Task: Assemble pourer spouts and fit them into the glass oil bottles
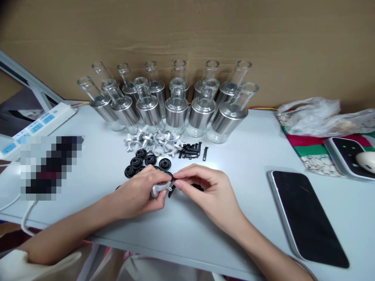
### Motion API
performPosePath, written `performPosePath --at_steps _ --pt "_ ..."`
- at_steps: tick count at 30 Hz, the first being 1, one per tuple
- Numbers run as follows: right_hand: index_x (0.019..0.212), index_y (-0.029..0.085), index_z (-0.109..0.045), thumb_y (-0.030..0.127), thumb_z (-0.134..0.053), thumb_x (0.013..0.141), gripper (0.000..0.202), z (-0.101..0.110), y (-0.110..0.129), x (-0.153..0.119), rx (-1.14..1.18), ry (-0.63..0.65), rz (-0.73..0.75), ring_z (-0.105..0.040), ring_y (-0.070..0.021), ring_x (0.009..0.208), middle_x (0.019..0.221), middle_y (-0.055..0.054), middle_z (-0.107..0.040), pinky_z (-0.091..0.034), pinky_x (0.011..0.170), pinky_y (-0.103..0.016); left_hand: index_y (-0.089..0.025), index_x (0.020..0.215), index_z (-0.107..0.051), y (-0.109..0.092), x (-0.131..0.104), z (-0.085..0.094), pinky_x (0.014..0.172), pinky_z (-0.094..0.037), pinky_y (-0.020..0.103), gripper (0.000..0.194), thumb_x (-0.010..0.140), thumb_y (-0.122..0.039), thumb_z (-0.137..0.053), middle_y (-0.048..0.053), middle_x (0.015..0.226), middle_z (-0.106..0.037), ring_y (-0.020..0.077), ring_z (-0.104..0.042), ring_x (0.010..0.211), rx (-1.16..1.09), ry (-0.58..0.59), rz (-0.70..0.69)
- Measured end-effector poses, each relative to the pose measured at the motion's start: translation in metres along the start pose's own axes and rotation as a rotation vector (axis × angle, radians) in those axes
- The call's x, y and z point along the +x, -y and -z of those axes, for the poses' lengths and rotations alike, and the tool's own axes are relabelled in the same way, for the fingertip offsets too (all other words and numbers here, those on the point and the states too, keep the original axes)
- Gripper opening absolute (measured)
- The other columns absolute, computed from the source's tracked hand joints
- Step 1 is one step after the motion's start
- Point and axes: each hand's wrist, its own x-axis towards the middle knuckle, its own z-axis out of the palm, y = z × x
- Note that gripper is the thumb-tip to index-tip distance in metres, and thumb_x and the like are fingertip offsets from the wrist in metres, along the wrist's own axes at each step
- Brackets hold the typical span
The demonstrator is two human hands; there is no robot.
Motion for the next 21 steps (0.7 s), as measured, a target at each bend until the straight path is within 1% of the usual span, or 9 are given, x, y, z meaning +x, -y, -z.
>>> performPosePath --at_steps 5,8,11,15,17,21 --pt "0.072 0.020 -0.075 0.022 -0.075 0.070 0.003 0.0002 0.0009 0.0008 0.046 0.013 -0.033 -0.064 -0.0131 0.059 0.068 -0.004 -0.070 -0.053 0.053 -0.020 -0.016 0.104 -0.039 0.0005 -0.0002 -0.0013 0.064 -0.046 0.027 0.015 0.089 -0.010 -0.038 0.004 0.080 -0.068 0.0132 -0.062 0.066 0.001 0.033 -0.036" --pt "0.072 0.019 -0.075 0.022 -0.073 0.071 0.003 0.0006 0.0021 0.0015 0.086 0.047 -0.036 -0.065 -0.0134 0.058 0.070 -0.004 -0.070 -0.054 0.052 -0.021 -0.015 0.112 -0.036 0.0018 -0.0012 -0.0018 0.065 -0.046 0.028 0.021 0.091 -0.012 -0.039 0.005 0.084 -0.068 0.0138 -0.062 0.069 -0.027 0.030 -0.037" --pt "0.076 0.020 -0.075 0.016 -0.071 0.072 0.007 0.0013 0.0026 0.0012 0.125 0.102 -0.032 -0.066 -0.0131 0.063 0.074 -0.003 -0.071 -0.056 0.057 -0.021 -0.016 0.118 -0.034 0.0031 -0.0005 -0.0007 0.065 -0.046 0.029 0.028 0.091 -0.011 -0.039 0.004 0.084 -0.069 0.0139 -0.062 0.068 -0.029 0.038 -0.028" --pt "0.083 0.021 -0.074 0.014 -0.071 0.072 0.013 0.0014 0.0015 -0.0008 0.154 0.139 -0.063 -0.068 -0.0137 0.068 0.077 -0.002 -0.073 -0.057 0.064 -0.023 -0.017 0.119 -0.034 0.0032 0.0022 0.0011 0.063 -0.045 0.027 0.029 0.091 -0.012 -0.039 0.003 0.086 -0.070 0.0126 -0.061 0.065 -0.008 -0.015 -0.039" --pt "0.083 0.020 -0.073 0.015 -0.071 0.071 0.013 0.0011 0.0009 -0.0018 0.154 0.138 -0.075 -0.067 -0.0135 0.067 0.076 -0.002 -0.072 -0.057 0.064 -0.023 -0.017 0.118 -0.035 0.0027 0.0028 0.0014 0.061 -0.044 0.026 0.027 0.091 -0.013 -0.040 0.002 0.082 -0.071 0.0116 -0.060 0.060 0.022 -0.034 -0.054" --pt "0.085 0.021 -0.073 0.015 -0.071 0.072 0.014 0.0000 -0.0001 -0.0025 0.161 0.152 -0.098 -0.065 -0.0114 0.065 0.073 -0.001 -0.070 -0.055 0.063 -0.021 -0.016 0.113 -0.043 0.0008 0.0012 0.0023 0.061 -0.041 0.027 0.024 0.089 -0.013 -0.045 -0.004 0.067 -0.068 0.0098 -0.056 0.051 0.124 -0.073 -0.065"
